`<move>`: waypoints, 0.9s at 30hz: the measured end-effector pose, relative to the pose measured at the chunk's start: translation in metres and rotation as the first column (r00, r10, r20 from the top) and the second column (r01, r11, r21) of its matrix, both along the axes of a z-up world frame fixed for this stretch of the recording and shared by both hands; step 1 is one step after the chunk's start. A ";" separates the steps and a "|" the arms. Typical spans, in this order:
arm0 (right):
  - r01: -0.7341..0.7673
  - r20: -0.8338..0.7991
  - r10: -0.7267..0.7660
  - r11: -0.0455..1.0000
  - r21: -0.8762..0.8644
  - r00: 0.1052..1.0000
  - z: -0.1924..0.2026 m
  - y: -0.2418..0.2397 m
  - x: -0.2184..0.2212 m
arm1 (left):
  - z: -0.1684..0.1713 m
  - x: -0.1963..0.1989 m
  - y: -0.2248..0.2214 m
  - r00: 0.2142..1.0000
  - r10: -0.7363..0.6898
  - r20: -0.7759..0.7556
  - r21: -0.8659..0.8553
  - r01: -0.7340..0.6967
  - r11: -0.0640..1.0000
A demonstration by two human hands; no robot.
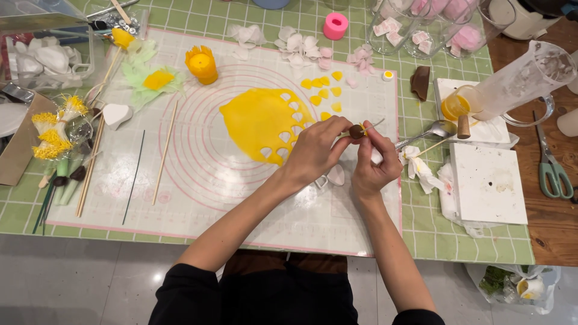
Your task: Cutting out wax petal shapes and assembling them onto a stick to form a flower.
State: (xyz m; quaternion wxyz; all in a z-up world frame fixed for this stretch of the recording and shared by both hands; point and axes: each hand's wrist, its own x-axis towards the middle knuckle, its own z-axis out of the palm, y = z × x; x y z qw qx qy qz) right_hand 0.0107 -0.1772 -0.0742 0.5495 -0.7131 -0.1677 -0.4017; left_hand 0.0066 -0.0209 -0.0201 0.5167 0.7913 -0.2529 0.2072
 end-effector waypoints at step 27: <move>-0.082 -0.017 0.083 0.995 0.061 0.996 -0.006 0.002 0.000 | 0.000 0.001 0.001 0.999 0.004 -0.033 0.002 -0.004 1.000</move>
